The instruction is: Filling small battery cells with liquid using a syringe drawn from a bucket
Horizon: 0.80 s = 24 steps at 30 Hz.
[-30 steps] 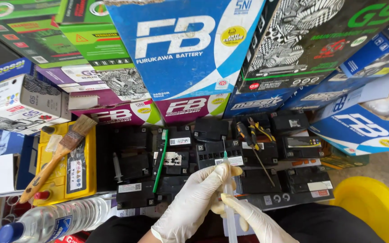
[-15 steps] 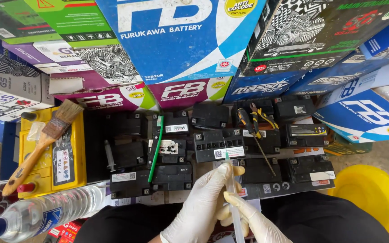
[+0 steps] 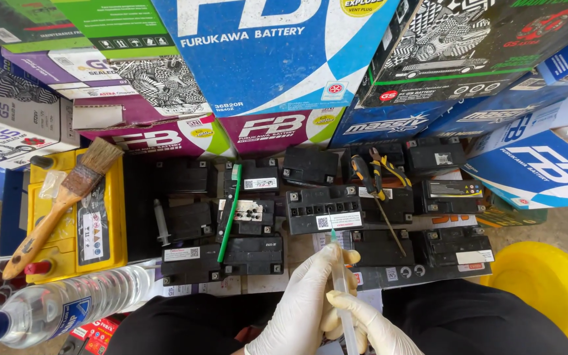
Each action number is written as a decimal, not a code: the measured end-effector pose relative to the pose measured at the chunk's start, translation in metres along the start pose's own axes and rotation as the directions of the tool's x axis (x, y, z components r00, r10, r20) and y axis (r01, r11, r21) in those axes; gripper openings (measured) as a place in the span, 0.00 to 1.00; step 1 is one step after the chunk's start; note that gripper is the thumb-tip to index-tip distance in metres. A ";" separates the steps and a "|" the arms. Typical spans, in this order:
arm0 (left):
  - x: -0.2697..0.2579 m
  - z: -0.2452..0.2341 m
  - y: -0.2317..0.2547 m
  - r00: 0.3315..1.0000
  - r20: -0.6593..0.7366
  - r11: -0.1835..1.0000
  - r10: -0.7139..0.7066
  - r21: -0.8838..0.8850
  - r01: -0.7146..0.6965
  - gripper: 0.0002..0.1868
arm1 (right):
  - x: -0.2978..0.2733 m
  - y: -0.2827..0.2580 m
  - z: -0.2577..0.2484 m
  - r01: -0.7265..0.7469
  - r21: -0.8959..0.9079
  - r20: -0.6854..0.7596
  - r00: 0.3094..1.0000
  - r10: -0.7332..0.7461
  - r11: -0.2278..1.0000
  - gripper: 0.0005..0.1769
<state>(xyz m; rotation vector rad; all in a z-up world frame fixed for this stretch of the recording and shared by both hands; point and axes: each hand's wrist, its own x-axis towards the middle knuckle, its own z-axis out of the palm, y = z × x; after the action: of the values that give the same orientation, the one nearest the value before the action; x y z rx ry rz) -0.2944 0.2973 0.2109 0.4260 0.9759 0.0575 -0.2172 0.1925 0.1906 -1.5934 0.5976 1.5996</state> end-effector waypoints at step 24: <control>-0.004 -0.009 0.047 0.983 0.173 0.506 0.057 0.844 -0.178 0.43 | 0.104 0.054 -0.069 0.726 0.365 0.610 0.285 -0.739 0.582 0.27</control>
<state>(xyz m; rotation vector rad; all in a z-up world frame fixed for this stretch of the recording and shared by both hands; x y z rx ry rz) -0.2976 0.3421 0.2271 1.4253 0.7872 -0.3583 -0.2075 0.1272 0.0720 -0.8131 -0.5441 1.2609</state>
